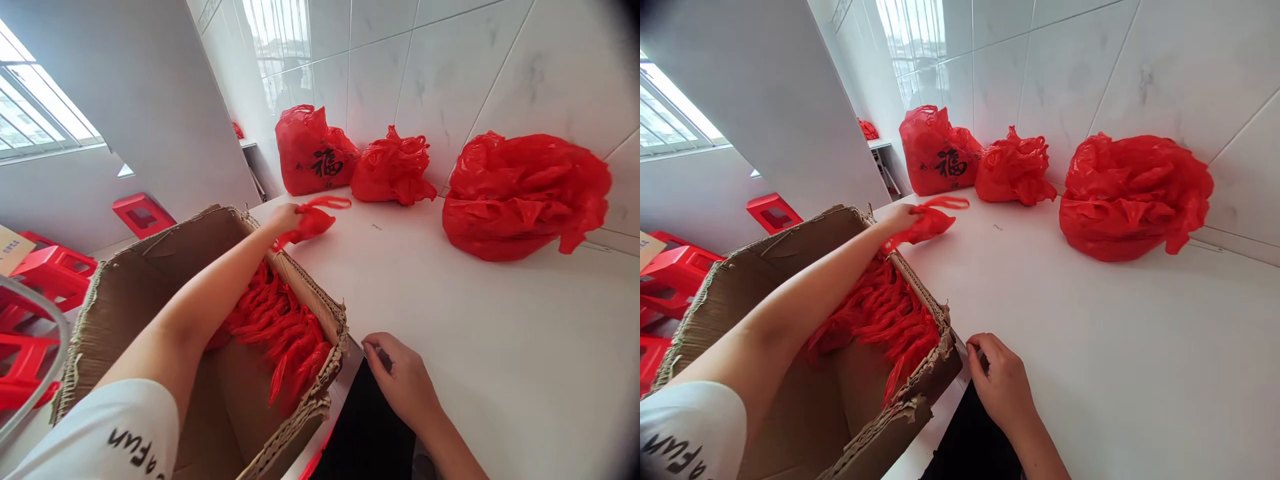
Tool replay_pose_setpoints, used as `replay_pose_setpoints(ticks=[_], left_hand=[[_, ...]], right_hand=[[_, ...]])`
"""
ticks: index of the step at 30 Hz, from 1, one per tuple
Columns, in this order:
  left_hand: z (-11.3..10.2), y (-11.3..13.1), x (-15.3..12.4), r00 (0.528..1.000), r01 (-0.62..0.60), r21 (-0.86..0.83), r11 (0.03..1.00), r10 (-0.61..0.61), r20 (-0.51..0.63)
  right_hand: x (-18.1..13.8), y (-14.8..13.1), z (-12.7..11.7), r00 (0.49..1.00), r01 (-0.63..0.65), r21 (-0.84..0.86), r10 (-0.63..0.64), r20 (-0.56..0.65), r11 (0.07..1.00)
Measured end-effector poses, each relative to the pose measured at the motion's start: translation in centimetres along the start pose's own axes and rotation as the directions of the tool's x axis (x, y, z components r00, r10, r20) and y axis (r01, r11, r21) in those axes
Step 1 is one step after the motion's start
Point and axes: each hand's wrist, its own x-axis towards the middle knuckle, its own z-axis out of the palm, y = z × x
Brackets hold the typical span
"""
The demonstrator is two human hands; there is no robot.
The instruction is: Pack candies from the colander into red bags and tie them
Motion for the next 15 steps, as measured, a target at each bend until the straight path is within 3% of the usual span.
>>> replay_pose_setpoints(ticks=[5,8,10,12,15], left_hand=[[-7.4,-5.0,-2.2,0.983,-0.066,-0.363,0.929,-0.003,-0.184],[-11.1,-9.2,-4.4,0.941,-0.061,-0.461,0.885,-0.103,-0.323],[-12.5,-12.0,-6.0,0.909,-0.010,-0.490,0.872,-0.196,-0.367],[-12.7,-14.5,-7.7,0.900,0.105,-0.507,0.855,-0.299,-0.317],[-11.4,-17.4,-10.4,0.888,0.398,-0.471,0.787,-0.459,-0.016]], right_hand=[[0.1,-0.1,-0.1,1.000,0.015,0.013,-0.015,0.011,1.000],[0.1,-0.1,-0.1,0.999,0.027,0.014,-0.027,0.021,1.000],[0.1,0.0,0.0,0.999,0.040,0.009,-0.040,0.021,0.999],[0.1,0.1,0.0,0.999,0.051,0.003,-0.051,0.017,0.999],[0.0,0.2,0.1,0.998,0.059,0.006,-0.059,0.011,0.998]])
